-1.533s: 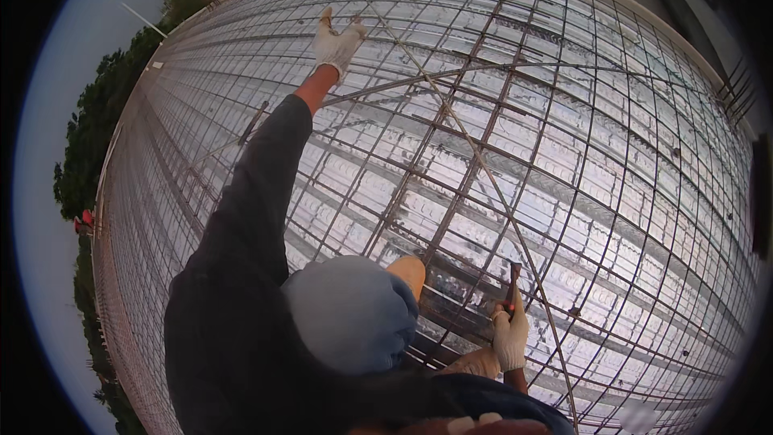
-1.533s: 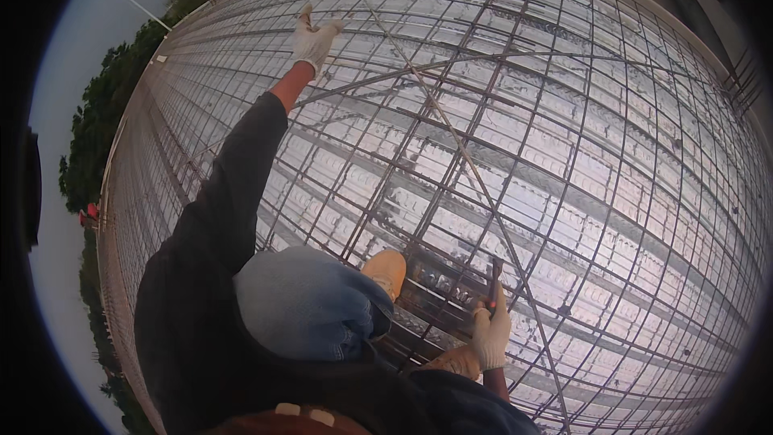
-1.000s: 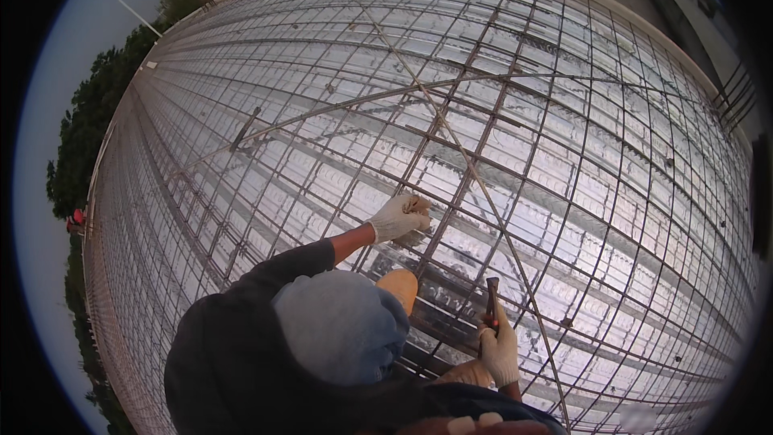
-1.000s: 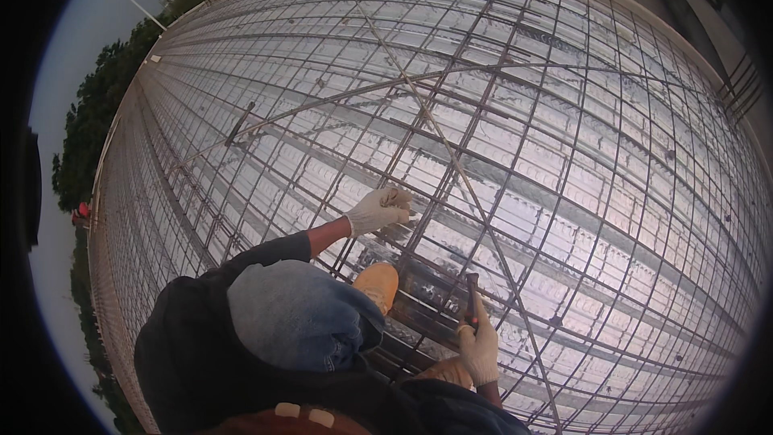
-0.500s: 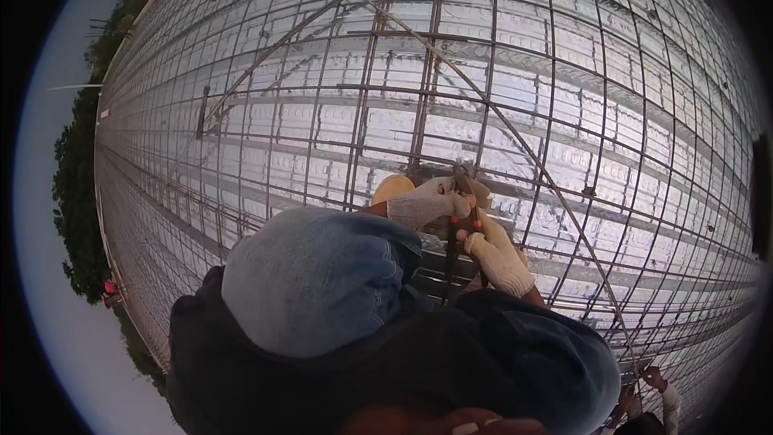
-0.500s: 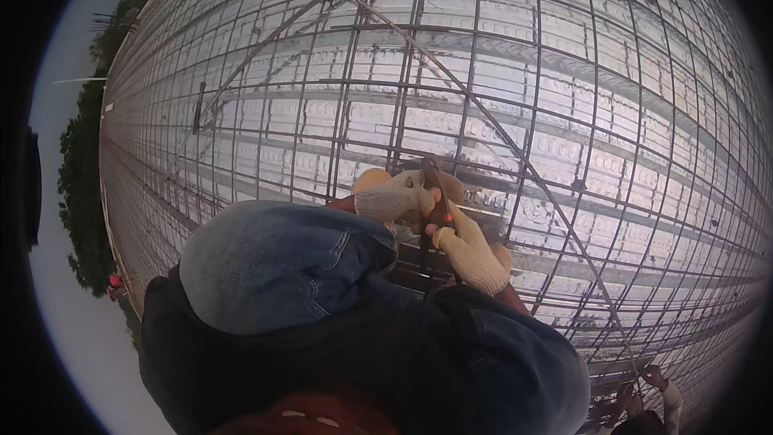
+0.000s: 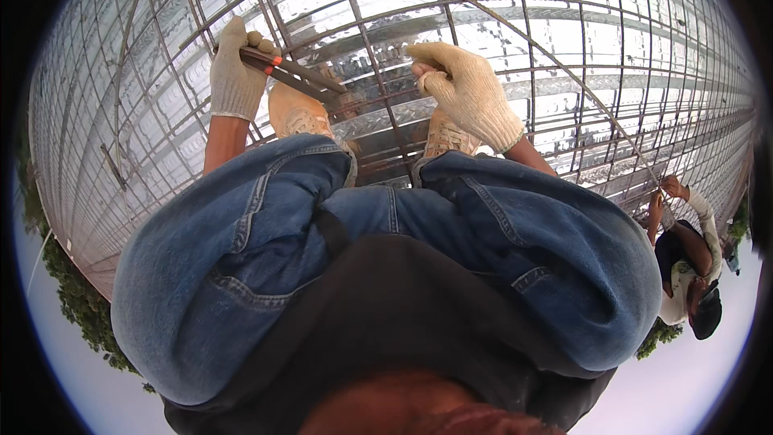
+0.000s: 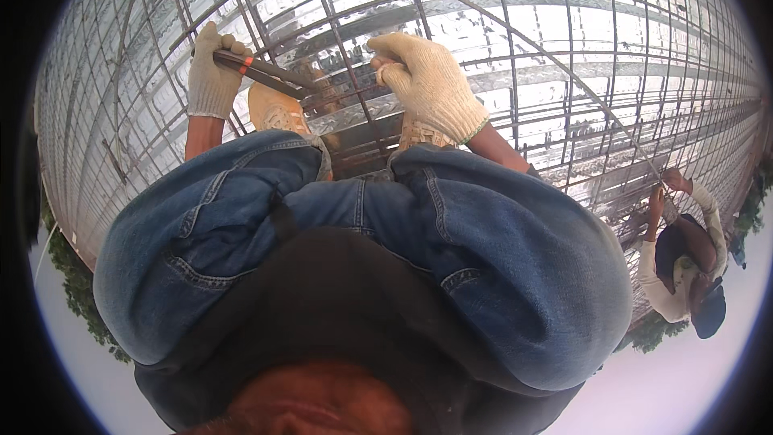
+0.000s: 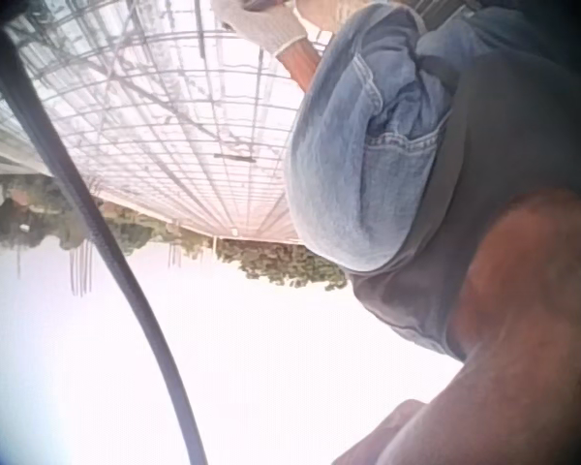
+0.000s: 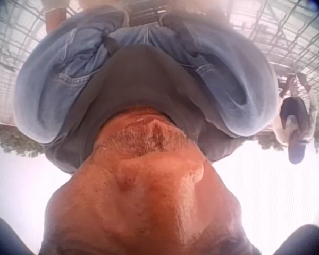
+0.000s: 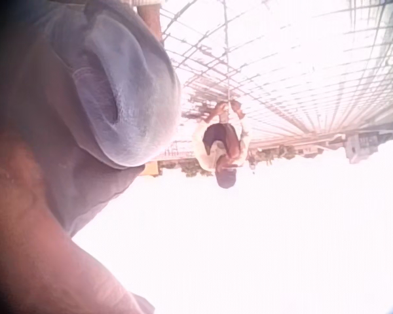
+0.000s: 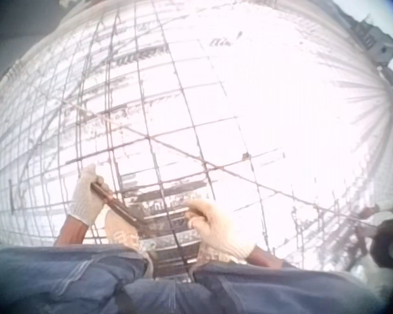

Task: The person uses pliers to tighten wire ties on metal scaffolding joints while standing on the structure. They repeatedly grip, twist, and secure the wires at multiple connection points.

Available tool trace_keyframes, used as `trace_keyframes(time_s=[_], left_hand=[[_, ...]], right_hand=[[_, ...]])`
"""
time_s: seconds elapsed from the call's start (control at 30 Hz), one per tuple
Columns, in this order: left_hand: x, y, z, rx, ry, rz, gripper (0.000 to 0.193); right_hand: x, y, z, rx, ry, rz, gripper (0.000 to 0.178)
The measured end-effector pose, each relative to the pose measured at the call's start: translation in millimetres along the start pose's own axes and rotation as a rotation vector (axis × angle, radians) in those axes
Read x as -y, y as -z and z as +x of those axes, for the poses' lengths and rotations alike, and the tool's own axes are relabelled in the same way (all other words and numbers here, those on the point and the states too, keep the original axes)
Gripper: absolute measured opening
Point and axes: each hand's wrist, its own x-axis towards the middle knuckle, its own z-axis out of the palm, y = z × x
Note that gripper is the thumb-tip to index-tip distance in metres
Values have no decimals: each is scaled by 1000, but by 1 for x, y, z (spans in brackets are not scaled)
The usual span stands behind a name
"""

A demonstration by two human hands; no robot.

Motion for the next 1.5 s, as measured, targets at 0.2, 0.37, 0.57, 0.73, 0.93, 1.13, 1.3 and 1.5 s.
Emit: trace_keyframes(time_s=[0.2, 0.37, 0.57, 0.73, 0.93, 1.13, 1.3, 1.5], left_hand=[[-80, 69, 78, -102, -79, 139, 24], [-81, 105, 127, -227, -92, 248, 23], [-46, 94, 136, -345, -227, 578, 26], [-58, 79, 115, -368, -272, 1220, 45], [-45, 44, 85, -531, -699, 1571, 75], [17, -47, 33, 97, -924, 1314, 57], [72, -86, -9, 453, -876, 1343, 53], [98, -73, -40, 601, -790, 1324, 46]], right_hand=[[-61, 41, 3, -305, -21, -155, 32], [-67, 2, 16, -128, 239, -535, 49], [-73, -28, 23, -82, 199, -609, 49], [-79, -28, 27, 67, 170, -541, 17], [-84, -22, 16, -118, 90, -120, 23], [-48, 18, 28, -361, 144, -174, 33], [-68, 28, 71, -297, 219, -615, 35], [-73, 28, 64, -268, 55, -748, 23]])
